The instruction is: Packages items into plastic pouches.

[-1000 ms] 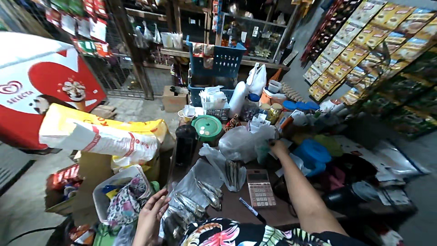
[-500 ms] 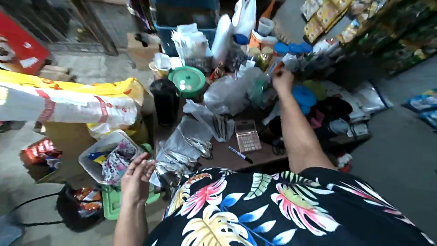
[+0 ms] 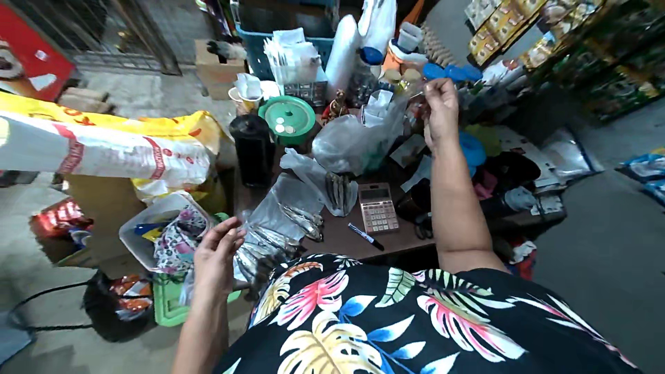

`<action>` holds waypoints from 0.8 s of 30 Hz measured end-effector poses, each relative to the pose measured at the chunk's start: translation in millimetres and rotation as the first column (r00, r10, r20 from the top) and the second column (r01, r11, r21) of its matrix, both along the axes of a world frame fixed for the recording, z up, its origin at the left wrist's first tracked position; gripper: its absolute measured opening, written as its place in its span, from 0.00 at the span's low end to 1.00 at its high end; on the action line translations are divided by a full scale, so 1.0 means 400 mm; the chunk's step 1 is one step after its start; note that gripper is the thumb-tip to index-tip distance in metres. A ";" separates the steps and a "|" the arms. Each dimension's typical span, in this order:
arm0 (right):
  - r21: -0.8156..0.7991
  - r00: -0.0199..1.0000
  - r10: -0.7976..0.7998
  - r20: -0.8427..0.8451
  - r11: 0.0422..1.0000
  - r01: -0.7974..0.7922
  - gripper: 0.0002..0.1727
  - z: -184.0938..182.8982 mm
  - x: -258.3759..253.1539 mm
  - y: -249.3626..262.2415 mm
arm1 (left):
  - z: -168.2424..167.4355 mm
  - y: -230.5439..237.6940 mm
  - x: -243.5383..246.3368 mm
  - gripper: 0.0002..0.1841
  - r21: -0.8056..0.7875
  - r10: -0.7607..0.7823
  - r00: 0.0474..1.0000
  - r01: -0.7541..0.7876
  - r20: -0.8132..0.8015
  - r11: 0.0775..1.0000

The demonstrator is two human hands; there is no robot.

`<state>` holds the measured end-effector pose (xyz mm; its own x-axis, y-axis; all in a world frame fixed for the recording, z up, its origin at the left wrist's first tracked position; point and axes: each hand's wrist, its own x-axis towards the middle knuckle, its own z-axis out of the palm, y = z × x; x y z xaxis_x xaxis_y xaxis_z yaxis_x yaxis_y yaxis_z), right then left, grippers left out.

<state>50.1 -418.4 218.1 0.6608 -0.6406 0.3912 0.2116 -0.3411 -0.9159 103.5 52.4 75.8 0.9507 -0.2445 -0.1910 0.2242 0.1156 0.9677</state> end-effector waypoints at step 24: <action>0.638 0.899 0.230 0.371 0.640 -0.428 0.22 0.012 -0.030 0.324 | 0.124 -0.304 -0.001 0.11 -0.454 -0.136 0.981 0.186 0.141 0.871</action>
<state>38.0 -288.8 223.0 0.8328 -0.5445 0.1002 0.4192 0.5018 -0.7566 103.2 -69.4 125.6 0.8985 -0.4321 0.0768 0.1822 0.5263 0.8305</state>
